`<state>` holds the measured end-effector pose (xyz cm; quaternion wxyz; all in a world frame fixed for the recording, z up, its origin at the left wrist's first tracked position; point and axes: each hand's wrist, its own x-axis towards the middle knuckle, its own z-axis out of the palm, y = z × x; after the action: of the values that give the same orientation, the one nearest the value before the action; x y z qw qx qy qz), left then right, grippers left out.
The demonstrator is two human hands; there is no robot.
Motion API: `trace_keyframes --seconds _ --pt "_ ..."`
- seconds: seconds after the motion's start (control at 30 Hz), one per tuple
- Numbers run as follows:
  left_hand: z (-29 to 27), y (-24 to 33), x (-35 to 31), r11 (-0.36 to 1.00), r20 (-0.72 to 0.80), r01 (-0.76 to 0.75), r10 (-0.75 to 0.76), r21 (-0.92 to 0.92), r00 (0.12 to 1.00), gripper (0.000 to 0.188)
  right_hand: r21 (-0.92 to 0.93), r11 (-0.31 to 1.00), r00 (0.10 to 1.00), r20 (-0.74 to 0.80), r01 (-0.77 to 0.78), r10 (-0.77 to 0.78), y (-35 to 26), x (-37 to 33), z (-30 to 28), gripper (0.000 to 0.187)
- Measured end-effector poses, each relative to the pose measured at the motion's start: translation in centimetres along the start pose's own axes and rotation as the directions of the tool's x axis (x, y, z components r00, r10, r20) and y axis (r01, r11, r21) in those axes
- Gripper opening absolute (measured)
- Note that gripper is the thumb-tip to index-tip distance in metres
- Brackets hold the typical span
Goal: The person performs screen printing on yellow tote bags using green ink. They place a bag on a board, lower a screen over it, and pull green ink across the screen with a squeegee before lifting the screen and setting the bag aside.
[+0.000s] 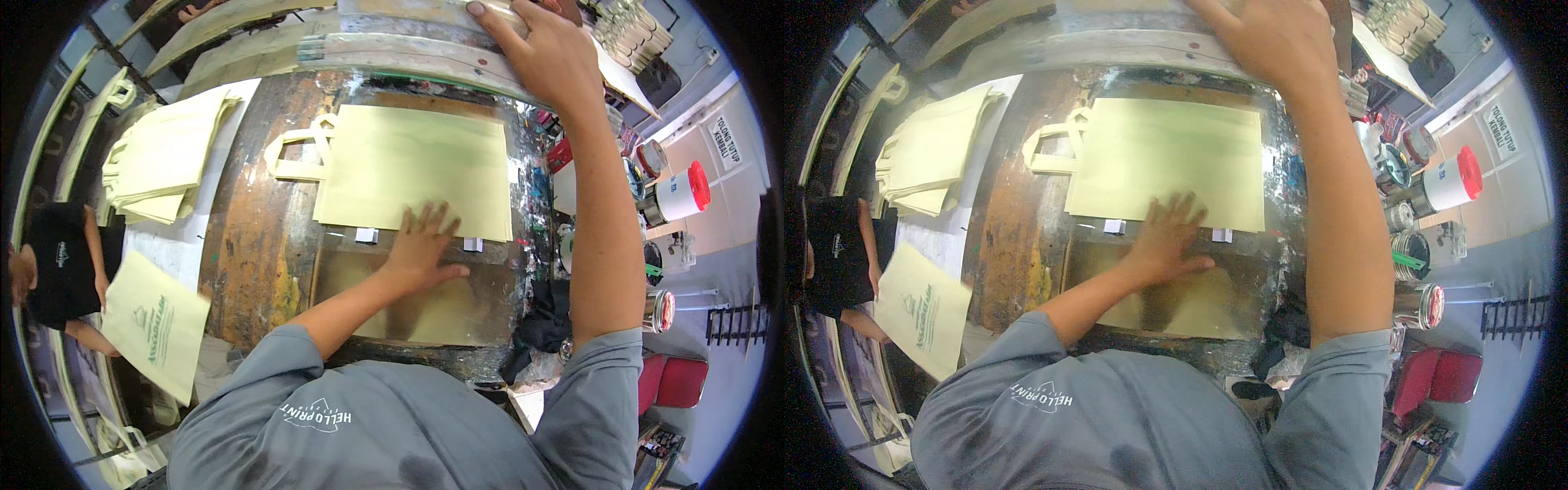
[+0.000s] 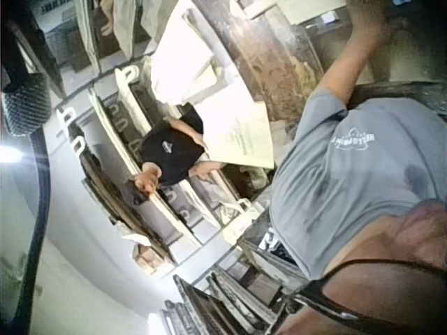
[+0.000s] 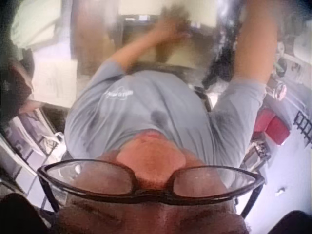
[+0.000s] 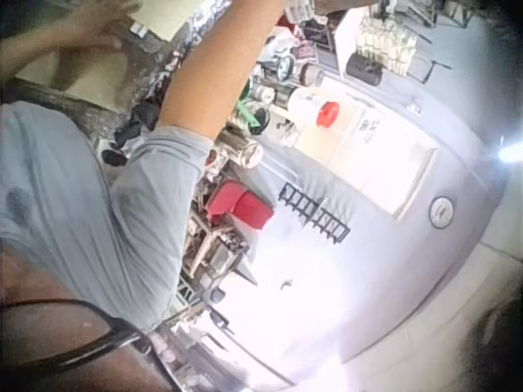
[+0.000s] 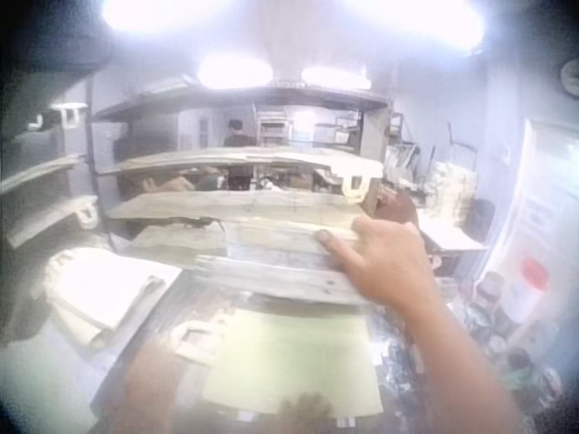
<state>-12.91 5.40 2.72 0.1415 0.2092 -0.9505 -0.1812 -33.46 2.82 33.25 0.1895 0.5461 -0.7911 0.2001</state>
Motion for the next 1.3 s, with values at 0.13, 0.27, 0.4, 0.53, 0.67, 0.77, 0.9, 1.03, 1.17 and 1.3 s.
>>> trace_keyframes --seconds 0.13,0.27,0.4,0.53,0.67,0.77,0.9,1.03,1.17,1.3 --pt "-11.6 -3.8 1.5 0.729 -0.19 0.326 -0.528 -0.602 0.828 0.091 -0.079 0.979 0.944 -0.261 0.188 -0.202 0.8 -2.5 1.7 0.066" --pt "-18.4 -7.0 -0.3 0.24 -0.197 -0.115 -0.354 -0.964 0.914 0.105 -0.117 0.968 0.972 -0.054 0.222 -0.23 2.2 -9.5 4.6 0.052" --pt "-11.8 -6.6 -5.1 0.586 -0.158 0.239 -0.545 -0.774 0.824 0.105 0.018 0.974 0.94 0.26 0.225 -0.222 2.3 -14.3 8.2 0.057" --pt "-4.5 -8.0 -8.6 0.668 -0.276 0.249 -0.577 -0.702 0.769 0.108 0.045 0.992 0.887 0.443 0.121 -0.129 2.4 -16.5 10.7 0.057" --pt "-2.3 -9.4 -10.1 0.917 -0.514 0.258 -0.387 -0.305 0.766 0.114 0.129 0.979 0.92 0.343 0.156 -0.192 3.0 -18.3 10.4 0.055" --pt "-2.3 -9.7 -10.3 0.896 -0.45 0.314 -0.432 -0.314 0.782 0.112 0.061 0.989 0.897 0.417 0.133 -0.147 2.1 -20.4 10.0 0.055" --pt "-2.4 -9.4 -10.5 0.898 -0.416 0.292 -0.415 -0.328 0.809 0.114 0.039 0.992 0.931 0.342 0.124 -0.13 0.5 -22.9 10.7 0.05" --pt "-2.7 -9.4 -10.5 0.885 -0.401 0.297 -0.434 -0.36 0.807 0.113 -0.031 0.982 0.951 0.256 0.187 -0.173 1.6 -21.9 13.6 0.043" --pt "-3.1 -9.5 -10.4 0.899 -0.384 0.264 -0.394 -0.35 0.835 0.112 -0.029 0.982 0.974 0.132 0.188 -0.183 3.6 -17.6 18.5 0.041" --pt "-3.1 -9.3 -10.3 0.896 -0.394 0.288 -0.413 -0.339 0.821 0.112 -0.136 0.982 0.986 0.119 0.129 -0.113 5.1 -11.2 23.3 0.046"
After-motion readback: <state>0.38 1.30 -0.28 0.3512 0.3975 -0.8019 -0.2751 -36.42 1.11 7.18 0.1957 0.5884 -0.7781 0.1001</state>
